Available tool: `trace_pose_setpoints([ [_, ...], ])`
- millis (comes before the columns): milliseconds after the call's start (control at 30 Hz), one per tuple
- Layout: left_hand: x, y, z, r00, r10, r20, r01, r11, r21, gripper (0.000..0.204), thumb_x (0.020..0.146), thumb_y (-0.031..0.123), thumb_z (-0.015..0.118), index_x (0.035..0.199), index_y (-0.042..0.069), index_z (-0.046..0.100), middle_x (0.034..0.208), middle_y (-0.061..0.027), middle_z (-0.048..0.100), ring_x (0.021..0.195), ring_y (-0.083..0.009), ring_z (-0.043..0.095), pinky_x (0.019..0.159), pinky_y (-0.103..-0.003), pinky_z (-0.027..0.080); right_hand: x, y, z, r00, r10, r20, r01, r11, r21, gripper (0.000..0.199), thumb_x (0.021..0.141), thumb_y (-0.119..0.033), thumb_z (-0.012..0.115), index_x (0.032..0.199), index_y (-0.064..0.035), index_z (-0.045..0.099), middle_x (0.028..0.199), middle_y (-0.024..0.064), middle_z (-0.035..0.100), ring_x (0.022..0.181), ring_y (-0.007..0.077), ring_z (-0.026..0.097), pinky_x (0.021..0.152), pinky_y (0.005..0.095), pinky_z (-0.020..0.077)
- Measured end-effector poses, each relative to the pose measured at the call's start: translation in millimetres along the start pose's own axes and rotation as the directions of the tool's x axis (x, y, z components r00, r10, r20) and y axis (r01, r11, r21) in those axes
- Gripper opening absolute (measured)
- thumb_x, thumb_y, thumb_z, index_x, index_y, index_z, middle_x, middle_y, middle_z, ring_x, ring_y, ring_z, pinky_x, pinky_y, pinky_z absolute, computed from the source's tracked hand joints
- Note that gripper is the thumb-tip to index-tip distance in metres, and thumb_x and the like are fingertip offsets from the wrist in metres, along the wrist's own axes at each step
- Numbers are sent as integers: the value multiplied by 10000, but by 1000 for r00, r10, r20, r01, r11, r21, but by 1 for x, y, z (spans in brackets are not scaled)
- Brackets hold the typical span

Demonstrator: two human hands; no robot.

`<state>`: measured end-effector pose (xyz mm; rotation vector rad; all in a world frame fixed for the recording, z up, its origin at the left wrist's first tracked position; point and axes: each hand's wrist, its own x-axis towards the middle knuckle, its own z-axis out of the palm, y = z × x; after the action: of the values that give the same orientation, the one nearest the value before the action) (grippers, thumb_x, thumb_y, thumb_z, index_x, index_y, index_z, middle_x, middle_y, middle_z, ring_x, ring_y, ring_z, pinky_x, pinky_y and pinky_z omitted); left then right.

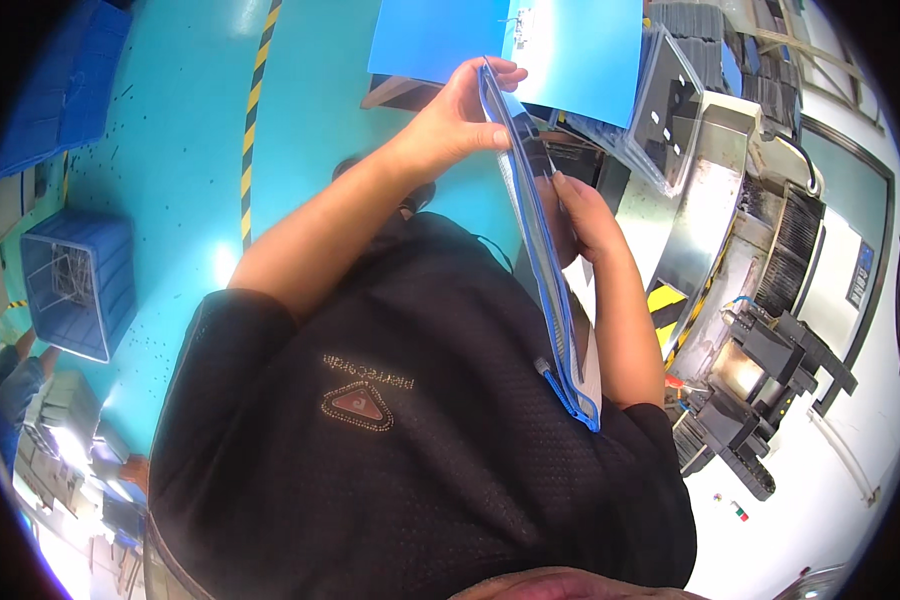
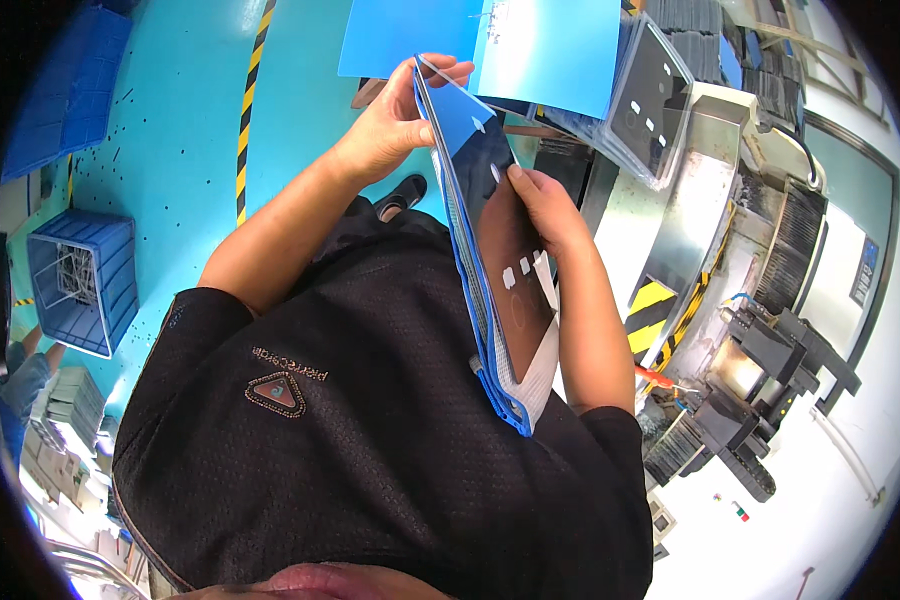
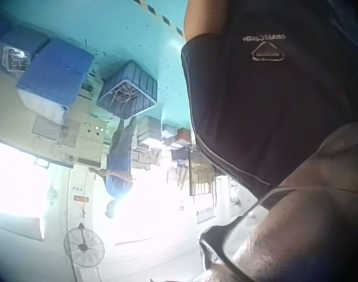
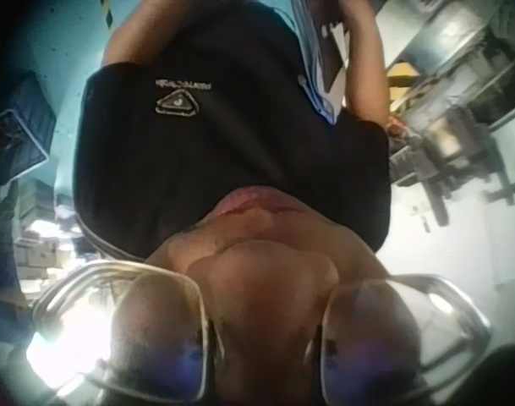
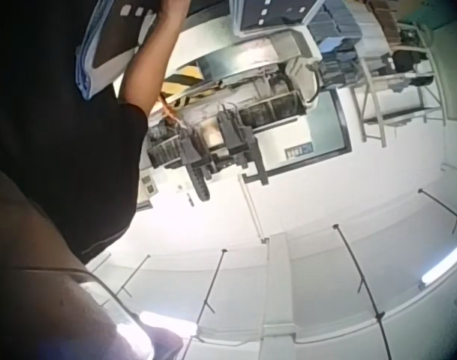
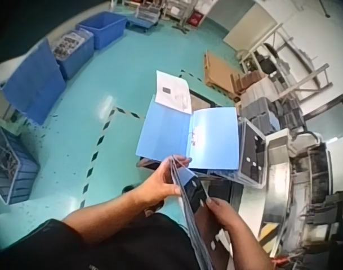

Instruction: The person peels a film from a black panel, places the panel on a stack, and then flips through a blue binder. They then remove another panel from a bag and measure it using a caliper.

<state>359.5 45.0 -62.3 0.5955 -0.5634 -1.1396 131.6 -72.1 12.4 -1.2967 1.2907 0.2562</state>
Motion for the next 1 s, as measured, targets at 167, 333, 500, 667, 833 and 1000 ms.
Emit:
trace_pose_setpoints([
  [167,3,-1,1,1000,-7,16,7,1000,3,1057,637,459,900,1444,87,327,1513,-176,381,1394,-269,380,1133,-437,361,1,1,-5,1000,-8,-25,7,1000,-21,452,1008,-414,533,1205,-17,621,1048,57,679,920,128,630,833,284,501],
  [333,4,-2,2,1000,-13,10,14,1000,-21,1051,646,444,903,1446,84,324,1512,-176,384,1389,-269,386,1130,-435,365,-1,2,-1,997,-30,-68,29,999,-25,459,1000,-442,539,1184,-30,629,1025,47,667,868,123,620,768,269,503],
  [500,5,-2,2,1000,-25,-12,26,999,39,1031,665,404,904,1449,78,320,1501,-174,398,1375,-270,399,1125,-431,372,0,3,6,999,23,-44,-22,1000,10,480,984,-488,553,1163,-49,629,945,18,633,777,100,572,679,258,480],
  [667,5,-2,2,1000,-12,-1,12,999,42,1024,668,380,906,1450,77,319,1499,-172,401,1375,-273,398,1124,-431,374,0,1,7,1000,12,-27,-12,1000,19,499,976,-506,559,1167,-50,625,941,18,633,763,97,573,662,259,479],
  [833,5,-1,3,1000,-19,0,19,1000,14,1025,661,364,913,1448,79,321,1498,-172,400,1382,-275,386,1124,-432,375,-1,-3,8,1000,22,-3,-22,999,34,498,976,-505,559,1167,-49,622,940,19,634,762,97,574,655,262,482],
  [1000,6,-2,4,999,-26,22,26,1000,16,1021,654,345,919,1442,81,325,1497,-169,398,1403,-273,355,1119,-428,383,-3,1,8,997,52,-54,-51,999,13,456,985,-487,547,1138,-64,627,910,13,618,725,97,543,610,259,457],
])
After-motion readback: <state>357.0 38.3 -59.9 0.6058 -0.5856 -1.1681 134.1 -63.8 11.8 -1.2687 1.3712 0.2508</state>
